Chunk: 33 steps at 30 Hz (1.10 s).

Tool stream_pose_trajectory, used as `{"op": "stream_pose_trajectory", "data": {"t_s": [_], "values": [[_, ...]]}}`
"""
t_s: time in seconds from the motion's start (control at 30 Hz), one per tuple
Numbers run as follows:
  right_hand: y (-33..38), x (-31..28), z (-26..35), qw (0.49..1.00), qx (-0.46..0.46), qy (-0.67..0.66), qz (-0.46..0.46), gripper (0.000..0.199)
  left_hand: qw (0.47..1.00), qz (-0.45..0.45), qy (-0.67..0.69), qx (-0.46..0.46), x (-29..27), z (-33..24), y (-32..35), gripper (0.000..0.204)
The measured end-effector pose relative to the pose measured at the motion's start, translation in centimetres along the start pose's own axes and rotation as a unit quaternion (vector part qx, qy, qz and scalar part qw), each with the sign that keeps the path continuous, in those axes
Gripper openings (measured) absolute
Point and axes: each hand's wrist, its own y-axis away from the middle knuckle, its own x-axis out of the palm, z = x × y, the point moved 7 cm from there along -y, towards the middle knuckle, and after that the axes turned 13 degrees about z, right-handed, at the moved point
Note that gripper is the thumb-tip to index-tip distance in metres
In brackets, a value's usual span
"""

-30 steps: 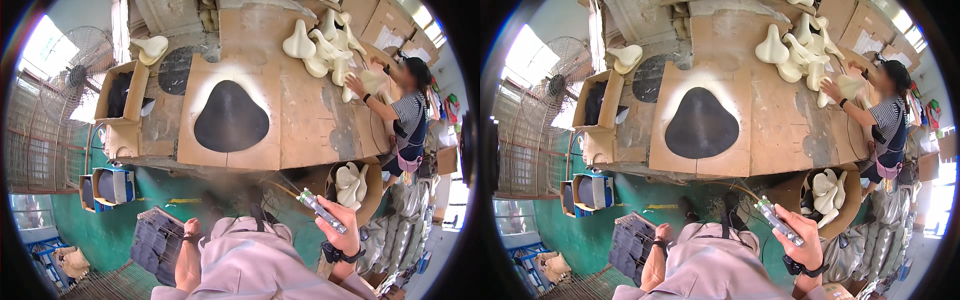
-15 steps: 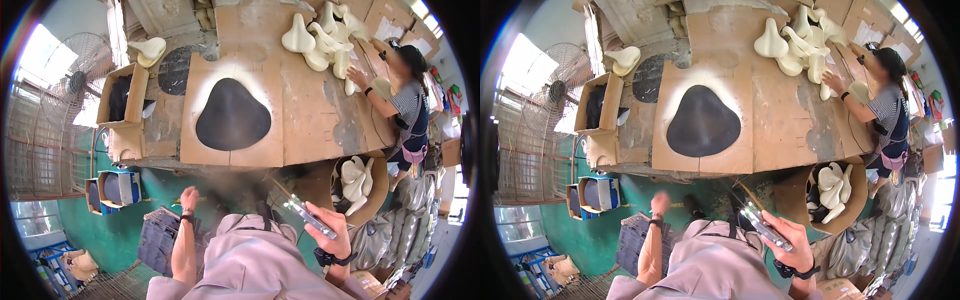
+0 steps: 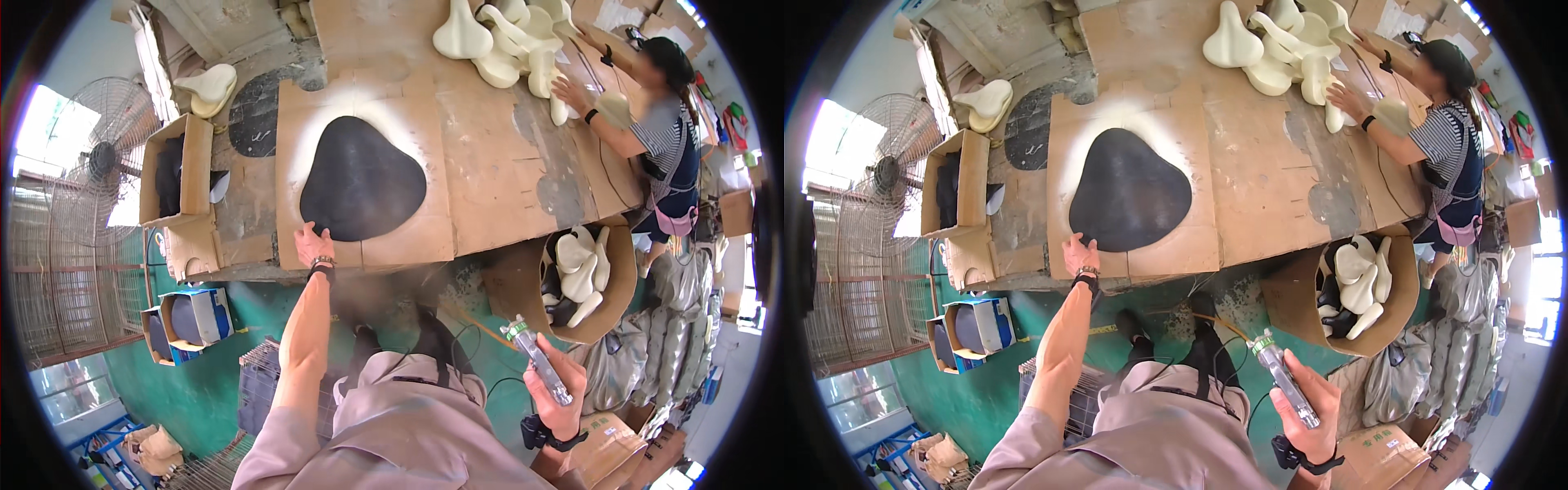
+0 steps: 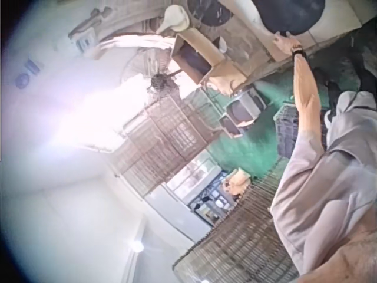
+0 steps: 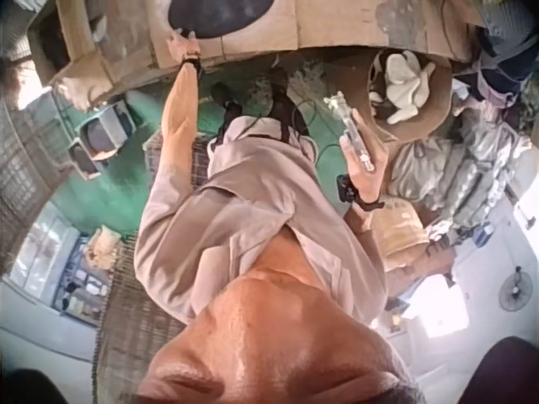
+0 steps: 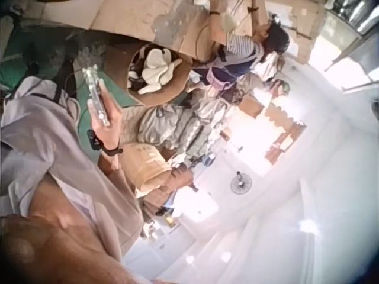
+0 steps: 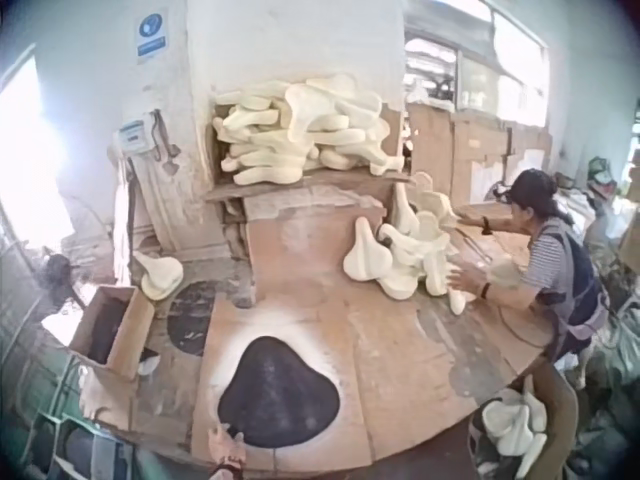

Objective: The person sprays a black substance onto white shoe parts using a handheld spray gun. They pick up the parts from a table, apply the spray, and place them onto a metal rack. The person also handles cardboard boxes containing the parts.

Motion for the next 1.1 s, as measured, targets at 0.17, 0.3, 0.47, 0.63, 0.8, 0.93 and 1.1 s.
{"op": "stream_pose_trajectory", "data": {"t_s": [0.17,0.3,0.47,0.63,0.8,0.93,1.1], "values": [[-0.1,1.2,-1.2,1.0,-0.014,-0.013,-0.004,0.047,0.994,-0.021,0.099,0.04,1.0,0.6,-2.1,0.035],[-0.9,1.9,-2.4,0.999,-0.025,-0.03,0.011,0.046,0.632,0.209,0.725,-0.175,7.3,3.6,-4.1,0.021],[-2.0,2.1,-2.7,0.998,-0.049,-0.027,0.031,0.043,0.607,0.218,0.746,-0.166,5.3,-0.2,-4.4,0.012],[-3.4,2.4,-2.4,0.993,-0.091,-0.028,0.076,0.043,0.464,0.273,0.843,-0.005,-2.5,-5.5,-1.4,0.004],[-5.1,3.7,-1.0,0.978,-0.13,-0.011,0.161,0.054,0.407,0.127,0.9,0.091,-13.1,-4.9,8.0,0.014],[-5.2,5.7,0.4,0.953,-0.175,0.028,0.245,0.052,0.387,0.057,0.917,0.08,-16.6,2.2,18.9,0.029],[-3.2,6.8,1.3,0.894,-0.228,0.082,0.378,0.044,0.346,-0.104,0.932,0.031,-15.9,9.9,33.6,0.026]]}}
